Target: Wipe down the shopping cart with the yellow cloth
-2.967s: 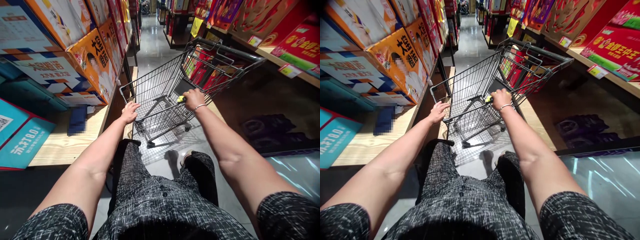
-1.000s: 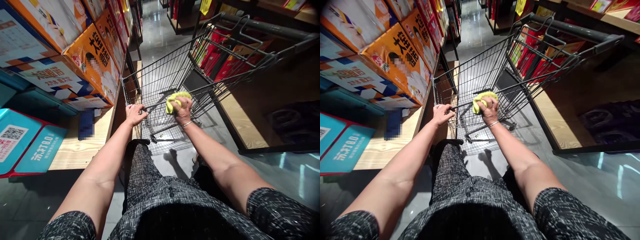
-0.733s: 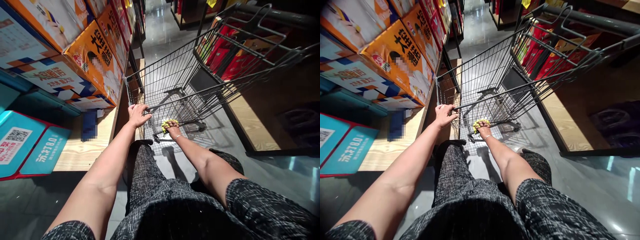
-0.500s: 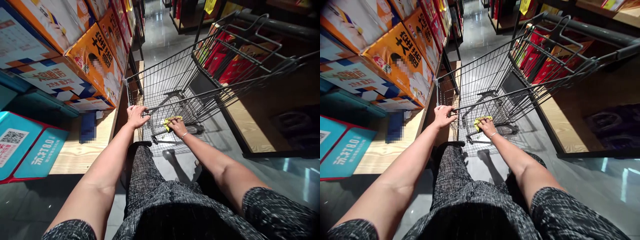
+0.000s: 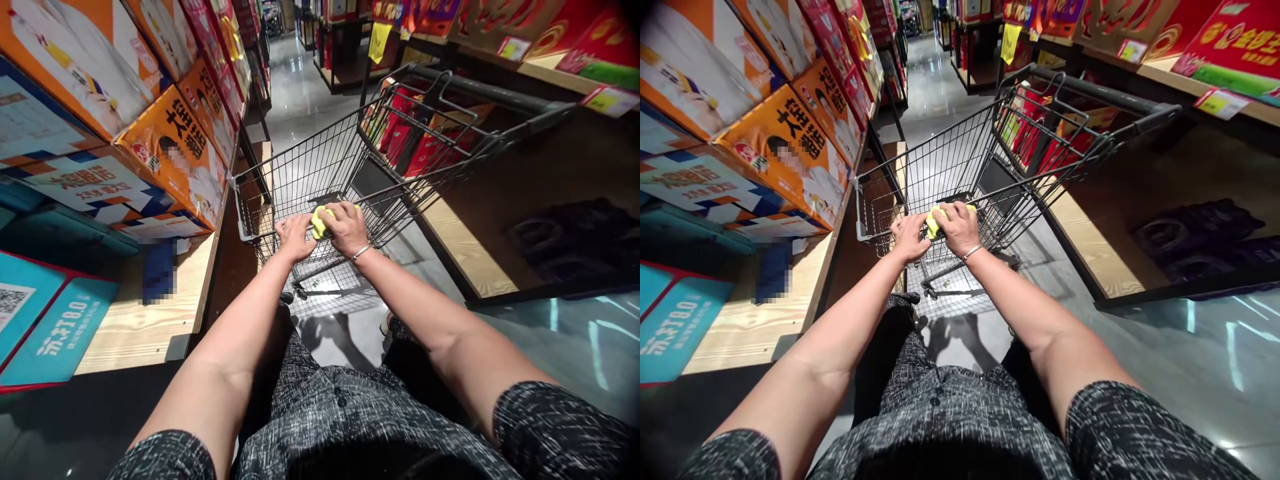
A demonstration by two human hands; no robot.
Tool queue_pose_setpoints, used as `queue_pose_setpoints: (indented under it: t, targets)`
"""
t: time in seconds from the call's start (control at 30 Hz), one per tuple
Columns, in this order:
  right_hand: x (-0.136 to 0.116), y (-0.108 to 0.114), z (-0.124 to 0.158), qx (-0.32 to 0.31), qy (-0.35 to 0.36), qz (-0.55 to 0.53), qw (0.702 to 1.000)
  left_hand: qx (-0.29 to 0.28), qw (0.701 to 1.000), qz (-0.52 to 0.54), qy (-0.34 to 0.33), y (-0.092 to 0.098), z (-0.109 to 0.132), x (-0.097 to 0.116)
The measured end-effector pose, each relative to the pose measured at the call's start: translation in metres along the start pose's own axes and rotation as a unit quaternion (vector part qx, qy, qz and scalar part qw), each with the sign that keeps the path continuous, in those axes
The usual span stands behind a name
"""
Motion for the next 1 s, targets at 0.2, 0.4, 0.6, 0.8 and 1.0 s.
queue_pose_setpoints:
  t: [0.2, 0.4, 0.6, 0.8, 1.0]
  targets:
    - [0.052, 0.037, -0.017, -0.052, -0.060, 0.016, 0.997, -0.022, 0.999, 0.048, 0.010, 0.004, -0.005, -0.012]
    - [0.166, 0.069, -0.010, -0.080, -0.213, 0.056, 0.972, -0.014, 0.998, 0.058, 0.011, 0.003, -0.005, -0.010]
    - [0.161, 0.063, 0.001, -0.064, -0.222, 0.070, 0.970, -0.032, 0.997, 0.049, 0.041, 0.005, 0.000, -0.010]
    - [0.139, 0.062, 0.023, -0.051, -0.236, 0.075, 0.967, -0.097, 0.992, -0.033, 0.078, 0.008, 0.001, -0.008]
    - [0.101, 0.060, 0.048, -0.033, -0.245, 0.077, 0.966, -0.110, 0.988, -0.090, 0.052, 0.000, -0.004, 0.016]
Point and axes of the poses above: each hand's wrist, its own z-axis away from the middle knuckle, its own y-axis out of the back of the hand, x = y × z, the point moved 9 cm from there along -z, towards the middle knuckle, and after that the axes turned 11 degrees about -x, right-handed, at the moved point
